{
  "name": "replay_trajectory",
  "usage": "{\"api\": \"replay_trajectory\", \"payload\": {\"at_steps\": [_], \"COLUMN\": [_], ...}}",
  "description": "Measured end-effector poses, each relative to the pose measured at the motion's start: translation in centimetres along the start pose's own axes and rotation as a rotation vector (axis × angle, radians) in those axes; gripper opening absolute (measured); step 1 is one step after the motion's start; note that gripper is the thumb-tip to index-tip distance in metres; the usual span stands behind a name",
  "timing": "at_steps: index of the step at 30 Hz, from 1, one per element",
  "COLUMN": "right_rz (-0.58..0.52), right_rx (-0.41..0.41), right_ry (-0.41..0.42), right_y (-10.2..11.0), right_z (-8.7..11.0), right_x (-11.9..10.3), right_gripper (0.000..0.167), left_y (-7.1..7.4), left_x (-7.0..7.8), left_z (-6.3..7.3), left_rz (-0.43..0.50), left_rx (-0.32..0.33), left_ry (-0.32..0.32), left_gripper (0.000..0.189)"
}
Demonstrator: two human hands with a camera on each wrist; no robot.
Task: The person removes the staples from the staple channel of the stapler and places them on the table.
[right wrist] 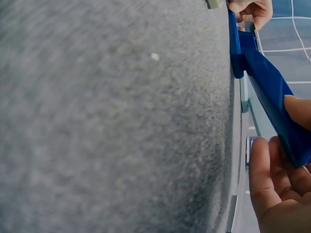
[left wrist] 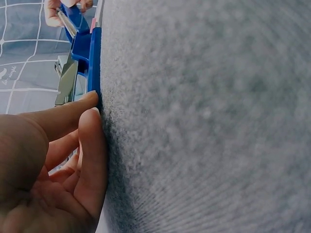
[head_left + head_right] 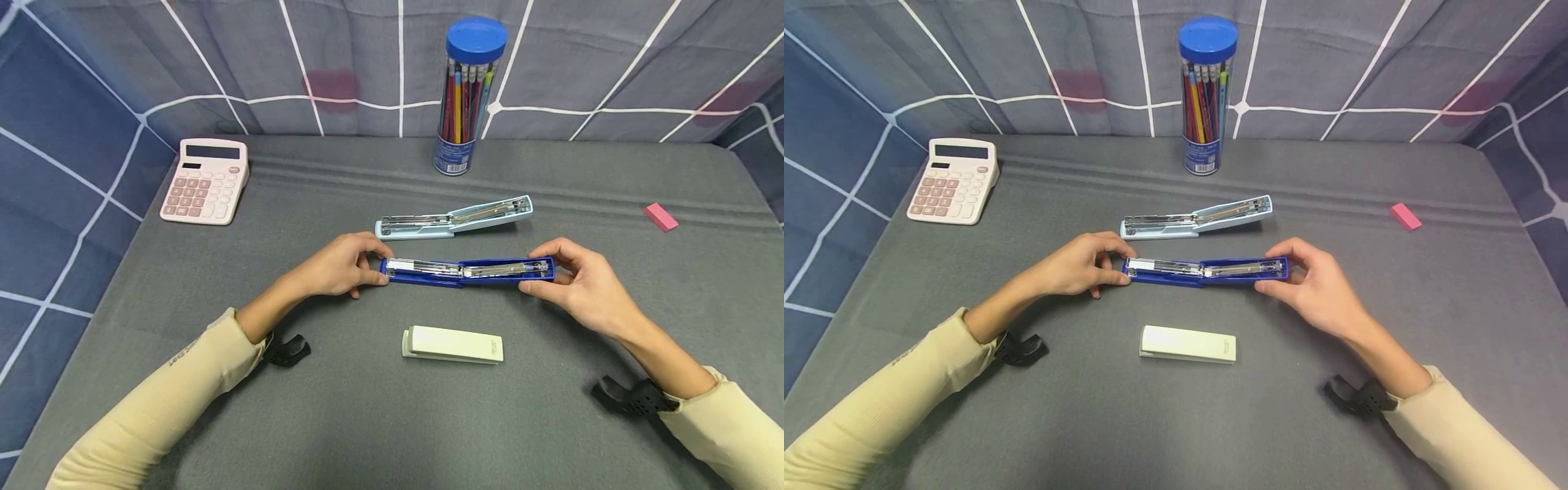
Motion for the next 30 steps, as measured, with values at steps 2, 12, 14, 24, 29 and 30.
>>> {"api": "replay_trajectory", "payload": {"at_steps": [2, 12, 14, 24, 29, 30], "right_rz": [0.034, 0.122, 0.129, 0.231, 0.196, 0.183], "right_rx": [-0.004, -0.02, -0.022, -0.019, 0.025, 0.027], "right_ry": [-0.021, -0.04, -0.041, -0.018, 0.089, 0.123], "right_y": [0.0, 0.0, 0.0, 1.0, 1.3, 1.1], "right_z": [0.1, 0.0, 0.0, -0.1, -0.6, -0.7], "right_x": [0.3, 0.6, 0.6, -1.2, -3.9, -4.5], "right_gripper": [0.034, 0.035, 0.035, 0.04, 0.034, 0.032], "left_y": [0.0, 0.1, 0.1, 0.0, 0.1, 0.1], "left_x": [0.0, -0.1, -0.1, 0.0, -0.1, -0.1], "left_z": [0.0, 0.1, 0.0, 0.0, 0.0, 0.0], "left_rz": [0.0, 0.01, 0.012, 0.012, 0.015, 0.013], "left_rx": [0.0, 0.0, -0.001, -0.007, -0.003, -0.002], "left_ry": [-0.002, -0.006, -0.006, 0.002, 0.012, 0.013], "left_gripper": [0.029, 0.03, 0.03, 0.032, 0.031, 0.032]}}
Point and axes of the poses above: each hand's wrist, its own z-axis away from the middle knuckle, its own y-axis out of the back of the hand, x = y × z, the point moved 8 cm from there along -z, towards the middle knuckle, and after that the axes turned 5 degrees about -y, right-handed, at the moved point
